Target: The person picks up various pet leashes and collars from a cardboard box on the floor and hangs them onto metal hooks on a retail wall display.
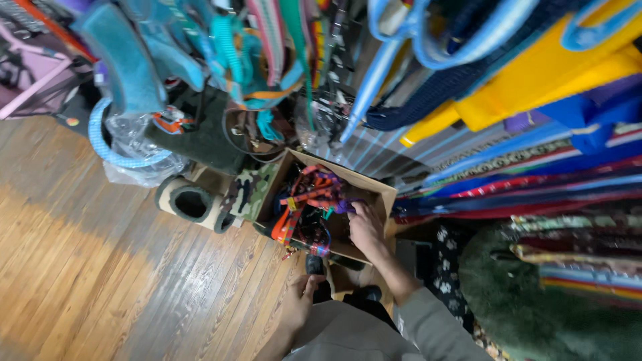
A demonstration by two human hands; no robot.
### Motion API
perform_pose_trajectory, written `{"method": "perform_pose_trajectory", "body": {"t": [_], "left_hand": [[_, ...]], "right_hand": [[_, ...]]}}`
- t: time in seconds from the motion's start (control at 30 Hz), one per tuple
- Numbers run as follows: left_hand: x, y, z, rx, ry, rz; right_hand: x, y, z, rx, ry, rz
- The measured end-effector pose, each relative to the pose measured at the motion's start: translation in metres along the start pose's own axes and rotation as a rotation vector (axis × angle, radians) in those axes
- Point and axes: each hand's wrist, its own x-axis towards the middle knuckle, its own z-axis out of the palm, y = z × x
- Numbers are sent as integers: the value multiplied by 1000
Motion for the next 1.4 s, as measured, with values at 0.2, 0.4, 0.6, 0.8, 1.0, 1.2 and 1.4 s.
{"method": "perform_pose_trajectory", "body": {"t": [0.2,0.4,0.6,0.8,1.0,1.2,1.4], "left_hand": [[10,22,13,-2,-88,163],[3,88,33,105,-37,252],[-48,170,76,-209,-308,498],[-93,202,139,-123,-320,678],[-113,242,160,-118,-193,907],[-118,250,181,-128,-413,1110],[-144,283,199,-175,-305,1180]], "right_hand": [[-70,14,-108,957,17,163],[-148,9,-177,1538,165,515],[-213,15,-170,2061,624,354],[-259,27,-228,2077,714,164],[-305,48,-207,1994,793,259],[-342,62,-204,2029,791,155],[-375,81,-177,2073,708,61]]}}
